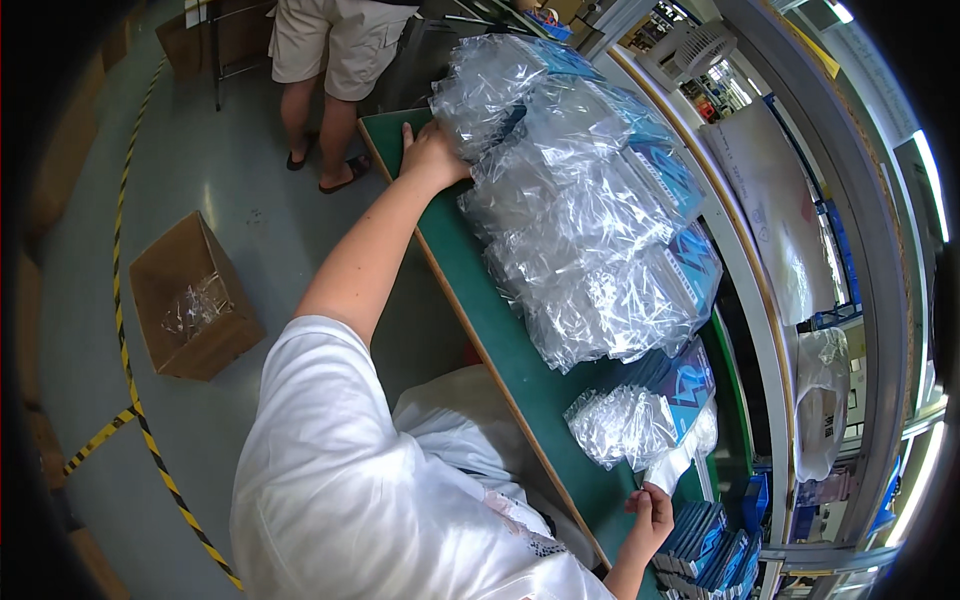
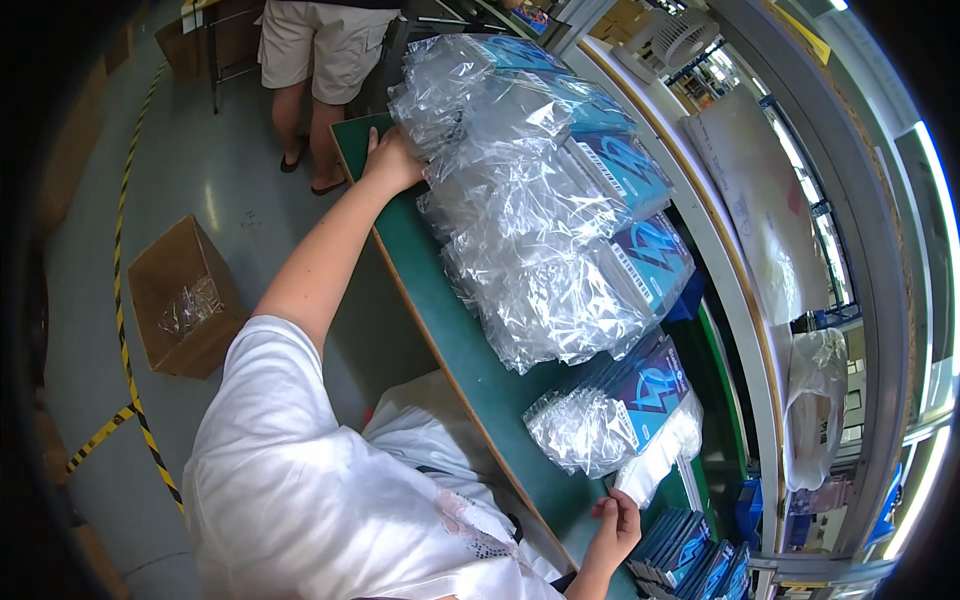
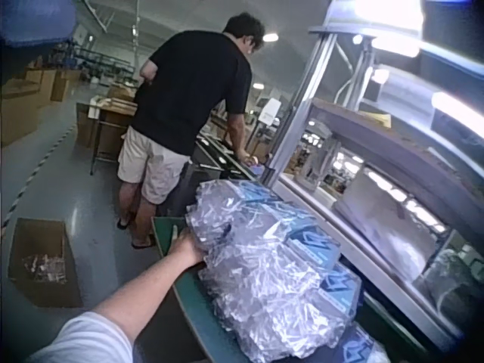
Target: The person repeatedly picks up small blue boxes labeled 'Stellar Cell' and inserts them into clear plastic bags. They then place the packaged items into a larger stack on the green workbench. The process is repetitive and involves handling the boxes and bags by hand.
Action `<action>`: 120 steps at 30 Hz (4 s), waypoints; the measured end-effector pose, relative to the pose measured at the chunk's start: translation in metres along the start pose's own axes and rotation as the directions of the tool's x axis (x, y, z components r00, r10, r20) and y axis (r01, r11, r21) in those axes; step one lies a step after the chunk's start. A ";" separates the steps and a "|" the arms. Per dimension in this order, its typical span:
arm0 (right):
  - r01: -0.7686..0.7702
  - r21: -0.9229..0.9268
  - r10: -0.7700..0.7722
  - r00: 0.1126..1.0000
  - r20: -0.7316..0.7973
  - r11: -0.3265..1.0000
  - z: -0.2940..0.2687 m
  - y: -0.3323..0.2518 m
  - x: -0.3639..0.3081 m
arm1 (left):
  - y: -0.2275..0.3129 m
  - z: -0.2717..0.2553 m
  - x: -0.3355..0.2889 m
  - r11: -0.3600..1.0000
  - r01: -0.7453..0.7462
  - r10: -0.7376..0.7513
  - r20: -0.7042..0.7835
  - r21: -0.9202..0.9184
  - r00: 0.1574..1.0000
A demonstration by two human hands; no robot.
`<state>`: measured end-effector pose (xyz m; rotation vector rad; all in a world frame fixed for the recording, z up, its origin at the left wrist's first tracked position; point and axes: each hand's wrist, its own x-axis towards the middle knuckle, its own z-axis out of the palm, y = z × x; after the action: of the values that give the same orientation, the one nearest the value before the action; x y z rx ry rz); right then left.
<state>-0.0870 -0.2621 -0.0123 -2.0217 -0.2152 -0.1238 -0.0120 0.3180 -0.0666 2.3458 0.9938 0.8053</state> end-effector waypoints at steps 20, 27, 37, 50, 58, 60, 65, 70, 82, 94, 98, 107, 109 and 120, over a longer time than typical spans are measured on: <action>-0.092 -0.010 0.093 0.990 0.103 0.996 0.009 -0.013 -0.002 | -0.023 -0.001 0.021 0.982 -0.160 0.139 -0.195 -0.098 0.971; -0.160 -0.034 0.154 0.842 0.517 0.987 0.043 -0.041 -0.018 | -0.039 -0.007 0.041 0.991 -0.133 0.128 -0.136 -0.027 0.982; -0.094 0.024 0.045 0.662 0.748 0.995 0.094 -0.066 0.001 | -0.050 -0.014 0.050 0.994 -0.108 0.105 -0.117 -0.022 0.988; -0.053 0.302 -0.140 0.802 0.581 0.952 0.151 -0.075 0.010 | -0.052 -0.015 0.051 0.977 -0.182 0.163 -0.162 -0.109 0.973; -0.111 0.636 0.018 0.988 0.151 0.764 0.202 -0.066 0.034 | -0.042 -0.030 0.010 0.995 -0.059 0.072 -0.171 0.080 0.983; -0.164 0.724 0.123 0.986 0.110 0.669 0.211 -0.071 0.052 | -0.027 -0.036 -0.019 0.999 0.039 -0.042 -0.150 -0.025 0.988; -0.219 0.843 0.193 0.971 0.140 0.491 0.225 -0.088 0.079 | 0.028 -0.023 -0.074 0.782 -0.039 0.061 0.013 -0.623 0.998; -0.286 0.878 0.188 0.955 0.229 0.383 0.220 -0.106 0.087 | 0.034 0.015 -0.050 0.400 0.235 -0.089 0.217 -0.886 0.972; -0.299 0.877 0.112 0.954 0.278 0.375 0.232 -0.097 0.099 | 0.044 0.020 -0.045 0.303 0.232 -0.108 0.209 -0.924 0.972; -0.283 0.891 0.034 0.956 0.291 0.356 0.279 -0.101 0.122 | 0.008 0.026 -0.002 0.348 0.175 -0.021 0.179 -0.921 0.984; -0.301 0.881 0.003 0.947 0.322 0.364 0.285 -0.105 0.129 | 0.010 0.020 0.006 0.317 0.197 -0.051 0.191 -0.928 0.980; -0.250 0.905 0.001 0.964 0.266 0.345 0.286 -0.112 0.117 | -0.039 0.039 0.040 0.316 0.258 -0.247 0.183 -0.913 0.952; -0.241 0.675 0.141 0.970 0.200 0.698 0.285 -0.096 0.092 | -0.015 0.036 0.028 0.353 0.177 -0.216 0.104 -0.919 0.971; -0.230 0.252 -0.056 0.625 0.779 0.940 -0.010 -0.025 0.001 | 0.118 -0.059 -0.231 0.371 0.216 0.173 0.296 -0.903 0.939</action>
<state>-0.0906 -0.2599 0.0138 -1.6159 -0.6406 0.8419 -0.1255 0.0803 -0.0295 1.3346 0.2192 0.6348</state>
